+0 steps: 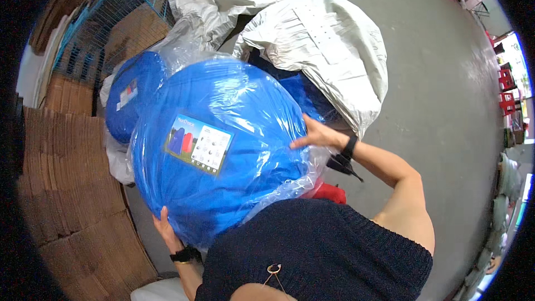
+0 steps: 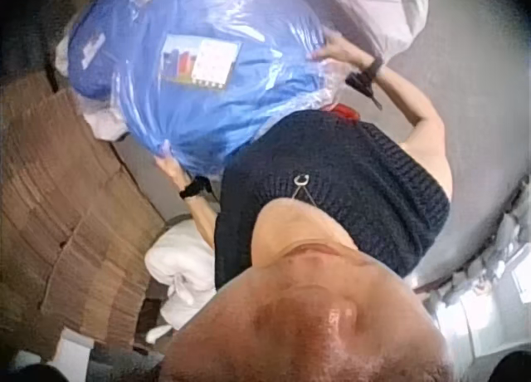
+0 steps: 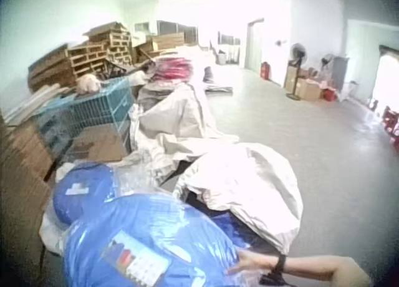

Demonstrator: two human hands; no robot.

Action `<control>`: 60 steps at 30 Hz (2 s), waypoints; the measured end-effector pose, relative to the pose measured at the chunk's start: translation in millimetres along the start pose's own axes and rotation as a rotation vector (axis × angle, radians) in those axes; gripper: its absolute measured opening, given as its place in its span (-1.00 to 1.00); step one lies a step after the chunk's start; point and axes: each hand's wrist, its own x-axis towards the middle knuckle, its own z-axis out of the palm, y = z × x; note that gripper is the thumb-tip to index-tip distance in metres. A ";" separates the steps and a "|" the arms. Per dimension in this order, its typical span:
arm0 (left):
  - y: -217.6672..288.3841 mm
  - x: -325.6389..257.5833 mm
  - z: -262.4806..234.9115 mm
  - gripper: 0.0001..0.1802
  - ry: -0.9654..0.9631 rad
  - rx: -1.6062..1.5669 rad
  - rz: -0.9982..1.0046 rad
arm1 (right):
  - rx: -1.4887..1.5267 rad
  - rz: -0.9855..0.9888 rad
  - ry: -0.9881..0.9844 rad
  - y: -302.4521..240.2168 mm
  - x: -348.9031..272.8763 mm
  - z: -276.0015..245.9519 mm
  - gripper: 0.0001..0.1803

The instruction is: Apply labels to round blue packaged items.

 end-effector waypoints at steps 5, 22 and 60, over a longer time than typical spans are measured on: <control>21.2 0.9 23.1 -0.39 -0.030 -0.098 -0.116 | -0.266 0.233 -0.154 3.0 -14.1 -60.3 -0.25; 127.7 128.8 104.5 -0.01 -0.956 1.408 0.568 | -0.764 0.326 0.797 45.7 153.9 -253.4 -0.48; 123.9 102.6 118.4 -0.74 -0.137 0.865 1.065 | -0.082 -0.437 -0.308 -215.0 181.7 139.9 -0.62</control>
